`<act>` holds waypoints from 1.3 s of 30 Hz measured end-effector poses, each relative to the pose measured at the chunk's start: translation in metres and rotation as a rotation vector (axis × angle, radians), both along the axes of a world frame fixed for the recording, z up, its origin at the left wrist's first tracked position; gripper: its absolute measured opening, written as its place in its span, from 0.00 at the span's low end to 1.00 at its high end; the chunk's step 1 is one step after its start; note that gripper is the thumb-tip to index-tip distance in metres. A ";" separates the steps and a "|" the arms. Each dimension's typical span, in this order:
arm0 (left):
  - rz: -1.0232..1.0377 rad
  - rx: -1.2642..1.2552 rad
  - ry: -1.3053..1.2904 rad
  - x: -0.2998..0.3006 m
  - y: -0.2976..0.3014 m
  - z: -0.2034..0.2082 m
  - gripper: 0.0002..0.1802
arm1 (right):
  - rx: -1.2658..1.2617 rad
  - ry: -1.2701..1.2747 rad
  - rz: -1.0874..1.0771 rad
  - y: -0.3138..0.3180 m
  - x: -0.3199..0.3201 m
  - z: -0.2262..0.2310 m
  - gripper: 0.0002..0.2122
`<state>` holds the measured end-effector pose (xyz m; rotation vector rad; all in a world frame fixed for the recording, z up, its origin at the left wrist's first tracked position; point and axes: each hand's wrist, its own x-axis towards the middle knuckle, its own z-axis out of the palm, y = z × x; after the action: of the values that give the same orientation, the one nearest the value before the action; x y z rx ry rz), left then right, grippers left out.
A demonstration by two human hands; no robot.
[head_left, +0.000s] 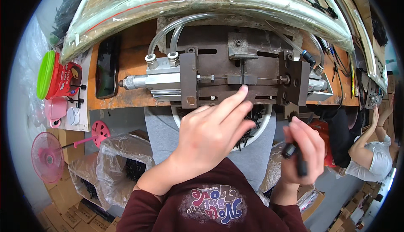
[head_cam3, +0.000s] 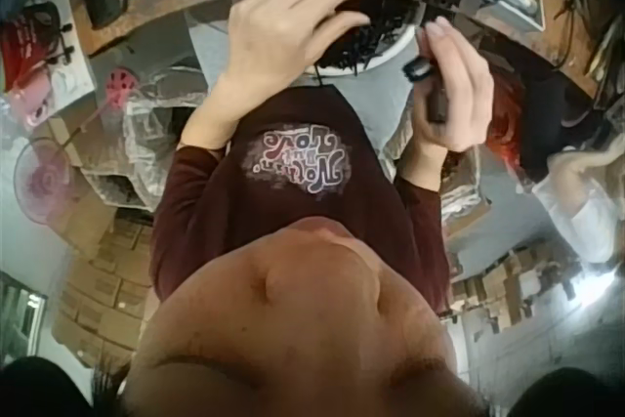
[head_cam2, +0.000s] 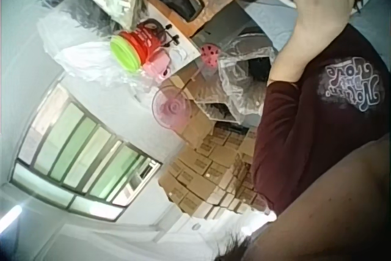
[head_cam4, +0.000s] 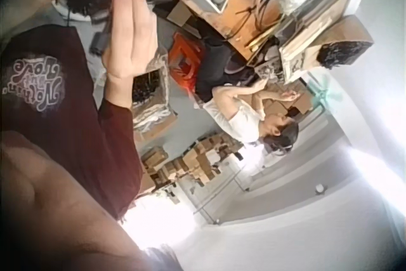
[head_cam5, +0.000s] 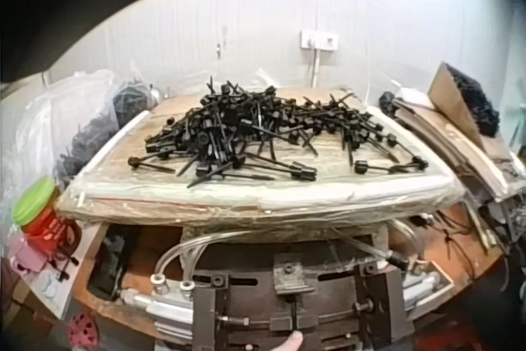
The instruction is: The recorder uses a pneumatic press and hand manipulation to assemble small black plastic components in a workshop environment.
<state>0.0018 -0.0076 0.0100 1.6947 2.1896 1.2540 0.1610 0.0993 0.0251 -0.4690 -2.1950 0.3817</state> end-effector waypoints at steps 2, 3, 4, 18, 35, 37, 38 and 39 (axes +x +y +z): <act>-0.120 0.090 -0.467 0.004 -0.009 0.009 0.24 | 0.195 -0.064 0.071 0.011 -0.004 -0.006 0.16; -0.212 0.105 -0.573 0.003 -0.013 0.020 0.29 | 0.220 -0.088 0.073 0.010 -0.007 -0.009 0.17; -0.268 0.144 -0.572 0.004 -0.014 0.023 0.29 | 0.255 -0.099 0.090 0.011 -0.010 -0.010 0.17; -0.238 0.178 -0.410 0.001 -0.017 0.020 0.17 | 0.423 0.028 0.101 0.022 -0.019 -0.030 0.16; -0.057 0.207 -0.169 0.001 -0.018 0.007 0.17 | 0.389 0.029 0.064 0.029 -0.011 -0.028 0.17; -0.017 0.189 0.119 -0.001 -0.009 -0.002 0.16 | 0.341 0.049 0.030 0.026 -0.009 -0.026 0.18; -0.007 0.158 0.173 0.000 -0.007 -0.007 0.17 | 0.297 0.033 -0.007 0.021 -0.006 -0.025 0.19; 0.001 0.126 0.224 0.000 -0.004 -0.012 0.17 | 0.317 0.051 -0.037 0.020 -0.004 -0.028 0.18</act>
<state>0.0021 -0.0119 -0.0020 1.9715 2.2737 1.2839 0.1569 0.1194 -0.0028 -0.3200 -2.1438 0.0221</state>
